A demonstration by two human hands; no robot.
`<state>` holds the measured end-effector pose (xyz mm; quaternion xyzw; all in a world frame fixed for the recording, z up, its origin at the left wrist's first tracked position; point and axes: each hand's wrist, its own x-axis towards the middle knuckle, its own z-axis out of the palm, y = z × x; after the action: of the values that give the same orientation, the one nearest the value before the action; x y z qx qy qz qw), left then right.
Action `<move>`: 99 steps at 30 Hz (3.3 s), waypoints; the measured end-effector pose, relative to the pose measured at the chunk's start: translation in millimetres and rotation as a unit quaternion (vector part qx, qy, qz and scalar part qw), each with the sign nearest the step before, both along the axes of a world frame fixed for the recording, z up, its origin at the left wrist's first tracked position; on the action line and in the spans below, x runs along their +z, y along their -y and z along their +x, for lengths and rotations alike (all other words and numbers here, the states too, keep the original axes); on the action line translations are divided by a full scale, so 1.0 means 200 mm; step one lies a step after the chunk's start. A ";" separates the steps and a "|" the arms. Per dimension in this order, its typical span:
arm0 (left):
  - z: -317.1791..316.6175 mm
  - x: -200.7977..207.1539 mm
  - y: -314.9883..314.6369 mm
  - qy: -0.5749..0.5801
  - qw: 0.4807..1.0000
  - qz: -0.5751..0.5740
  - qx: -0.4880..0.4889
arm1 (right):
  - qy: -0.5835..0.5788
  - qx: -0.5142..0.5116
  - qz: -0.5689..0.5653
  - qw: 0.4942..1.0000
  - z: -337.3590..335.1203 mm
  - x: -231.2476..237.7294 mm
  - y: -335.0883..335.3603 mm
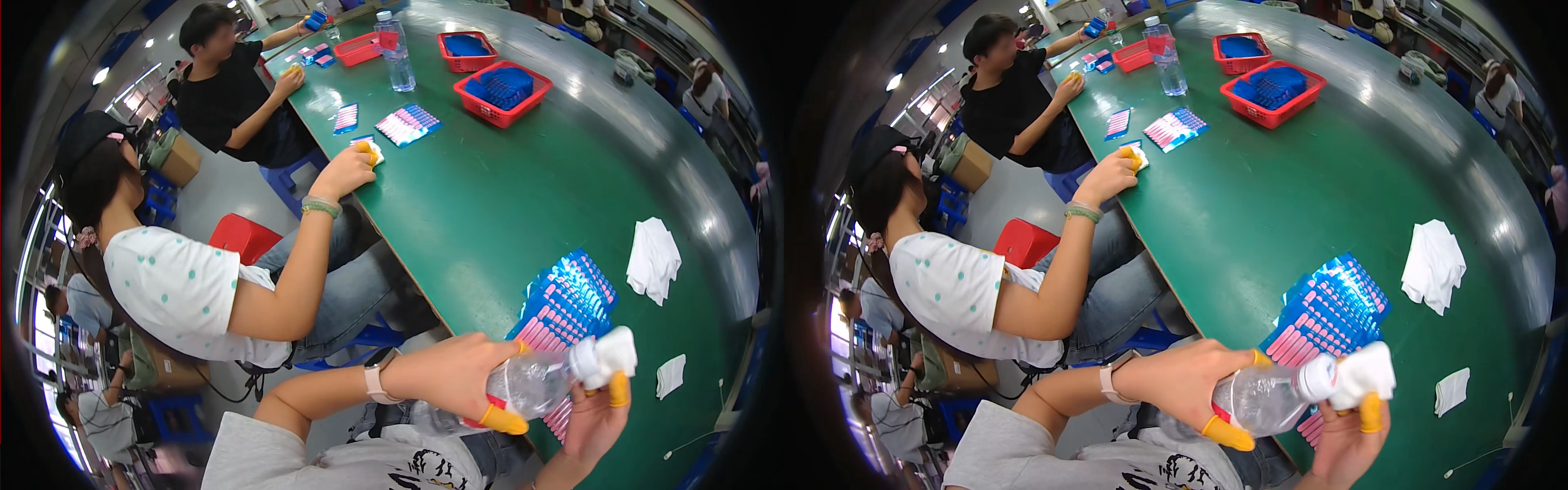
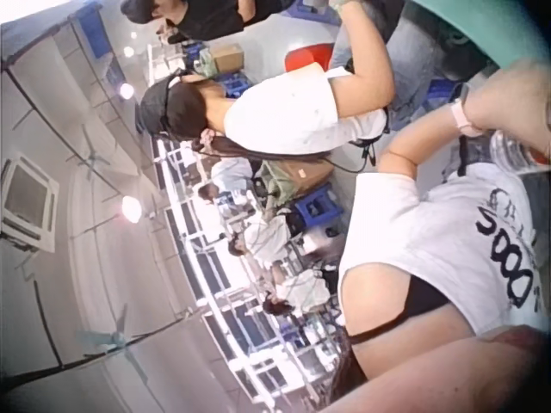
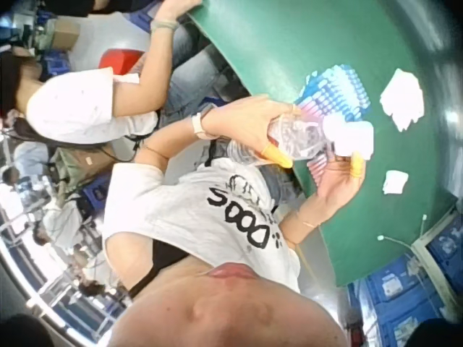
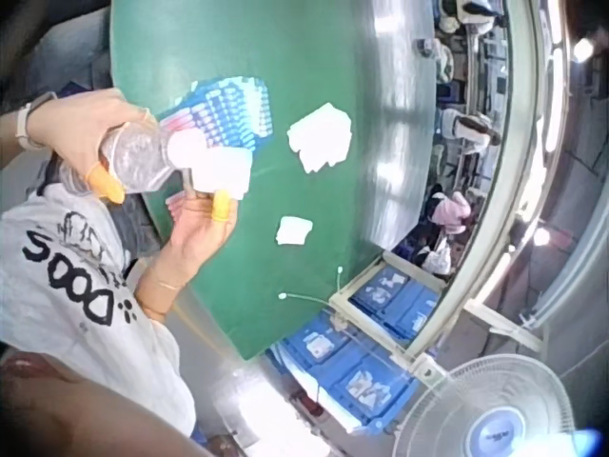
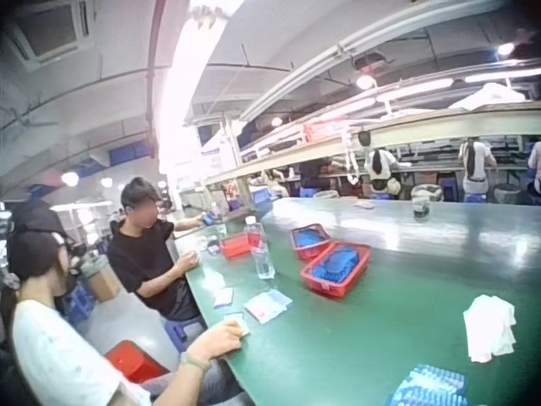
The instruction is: The person cleans small pink components with a white cloth and a liquid from a clear bottle.
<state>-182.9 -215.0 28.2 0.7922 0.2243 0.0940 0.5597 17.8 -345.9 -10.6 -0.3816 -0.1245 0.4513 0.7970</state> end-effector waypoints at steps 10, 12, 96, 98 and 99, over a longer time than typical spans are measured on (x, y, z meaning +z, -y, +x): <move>0.06 0.02 -0.71 0.187 0.837 0.307 0.413 | 0.110 -0.008 -0.024 0.994 0.15 -0.13 0.23; 0.01 -0.11 -0.89 0.166 0.842 0.277 0.432 | 0.118 -0.049 -0.063 0.990 0.16 -0.15 0.31; 0.04 -0.48 0.24 0.165 0.896 0.405 0.073 | 0.475 -0.185 -0.280 0.814 0.02 -0.07 0.44; 0.14 -0.50 0.41 0.134 0.878 0.456 -0.057 | 0.599 -0.144 -0.308 0.725 0.01 -0.14 0.42; 0.16 -0.50 0.46 0.055 0.917 0.389 -0.075 | 0.681 -0.105 -0.299 0.660 0.00 -0.16 0.39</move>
<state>-150.2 -307.5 -72.2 0.9554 0.0793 0.1748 0.2244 18.1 -423.8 -41.7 -0.8107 -0.4500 -0.0091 0.3744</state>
